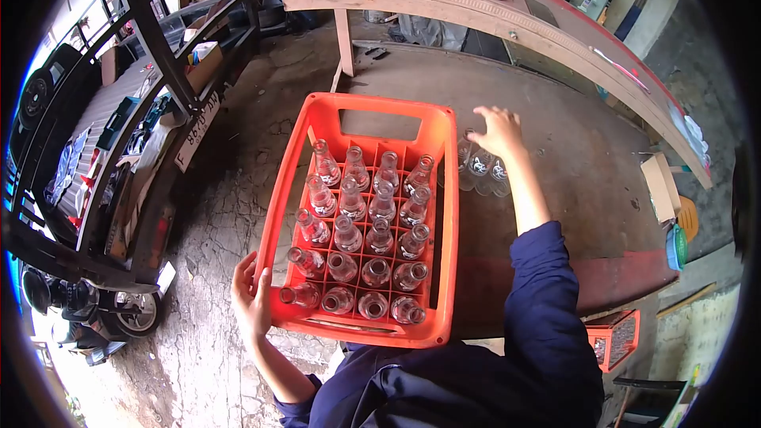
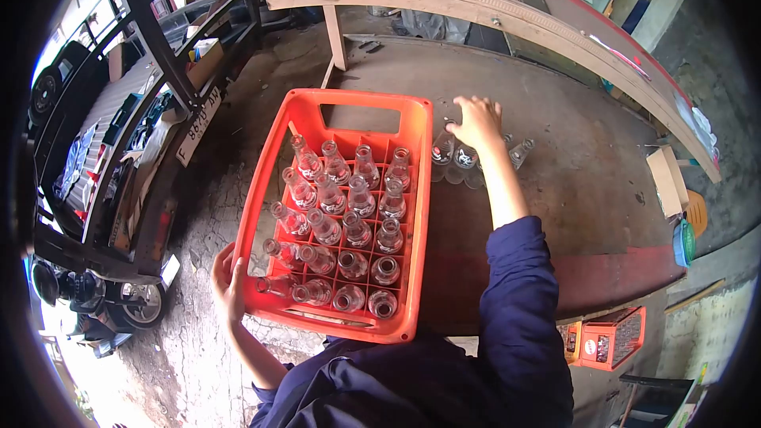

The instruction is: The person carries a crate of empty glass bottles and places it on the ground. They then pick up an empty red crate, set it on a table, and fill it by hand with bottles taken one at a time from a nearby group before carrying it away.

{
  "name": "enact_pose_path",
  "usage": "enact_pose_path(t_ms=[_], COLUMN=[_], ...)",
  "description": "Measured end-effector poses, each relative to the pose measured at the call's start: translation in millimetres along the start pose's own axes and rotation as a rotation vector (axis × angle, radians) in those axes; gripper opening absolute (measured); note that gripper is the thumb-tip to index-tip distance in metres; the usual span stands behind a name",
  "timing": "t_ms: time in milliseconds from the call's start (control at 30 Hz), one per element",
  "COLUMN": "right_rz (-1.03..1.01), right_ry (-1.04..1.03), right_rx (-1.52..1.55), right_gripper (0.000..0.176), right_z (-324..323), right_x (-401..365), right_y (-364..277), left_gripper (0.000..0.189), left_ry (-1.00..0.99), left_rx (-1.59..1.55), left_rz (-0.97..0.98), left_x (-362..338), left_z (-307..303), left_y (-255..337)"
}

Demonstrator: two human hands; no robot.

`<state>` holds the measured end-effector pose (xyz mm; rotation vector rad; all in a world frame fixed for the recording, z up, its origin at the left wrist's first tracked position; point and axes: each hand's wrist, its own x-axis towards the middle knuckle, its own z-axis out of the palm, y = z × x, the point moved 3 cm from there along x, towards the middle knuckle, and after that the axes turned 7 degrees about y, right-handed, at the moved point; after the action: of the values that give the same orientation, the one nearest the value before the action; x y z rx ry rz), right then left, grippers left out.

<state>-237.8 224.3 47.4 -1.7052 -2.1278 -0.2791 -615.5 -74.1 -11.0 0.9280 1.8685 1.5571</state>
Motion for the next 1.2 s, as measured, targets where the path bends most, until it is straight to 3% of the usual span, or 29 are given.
enact_pose_path(t_ms=[100, 333, 367, 567, 633, 700, 767, 933, 1033, 1100, 1200], right_rz=[-0.008, -0.115, -0.150, 0.137, 0.107, -0.069, -0.082, -0.028, -0.015, -0.091, -0.140], right_ry=[-0.076, 0.027, 0.068, 0.507, 0.676, 0.866, 0.889, 0.815, 0.521, 0.448, 0.405], right_rx=[-0.049, 0.016, 0.006, 0.085, 0.210, 0.245, 0.269, 0.475, 0.879, 1.008, 0.931], right_gripper=[0.047, 0.033, 0.032, 0.033, 0.036, 0.036, 0.036, 0.035, 0.033, 0.032, 0.032], right_z=[27.0, 45.8, 42.0, -21.3, -56.7, -94.6, -122.7, -148.6, -120.6, -89.8, -54.6], right_x=[-11.1, -19.5, -22.2, -20.3, -8.5, 5.1, 19.7, 55.2, 76.3, 84.6, 81.3], right_y=[11.8, 13.6, 11.4, 1.2, -4.6, -16.5, -28.0, -54.5, -82.1, -106.4, -150.8], left_gripper=[0.039, 0.039, 0.039, 0.040, 0.040, 0.040, 0.040, 0.039, 0.038, 0.038, 0.038], left_ry=[-0.009, 0.014, 0.011, -0.011, -0.014, -0.004, -0.001, 0.000, 0.020, 0.023, 0.034], left_rx=[0.031, 0.028, 0.027, 0.027, 0.027, 0.017, 0.011, 0.008, 0.020, 0.013, 0.001], left_rz=[0.027, 0.043, 0.034, -0.039, -0.007, 0.003, 0.006, 0.023, 0.007, -0.008, 0.023], left_x=[0.2, -0.6, -0.9, -0.9, -1.2, -0.3, 0.5, -1.2, -3.2, -3.2, -2.7], left_z=[0.1, 0.0, -0.5, -1.2, 0.0, 0.2, -0.8, -0.3, -0.5, -0.6, -0.5], left_y=[2.4, 1.1, 0.3, 3.0, 5.4, 1.2, 0.0, 3.4, 5.6, 5.2, 3.0])
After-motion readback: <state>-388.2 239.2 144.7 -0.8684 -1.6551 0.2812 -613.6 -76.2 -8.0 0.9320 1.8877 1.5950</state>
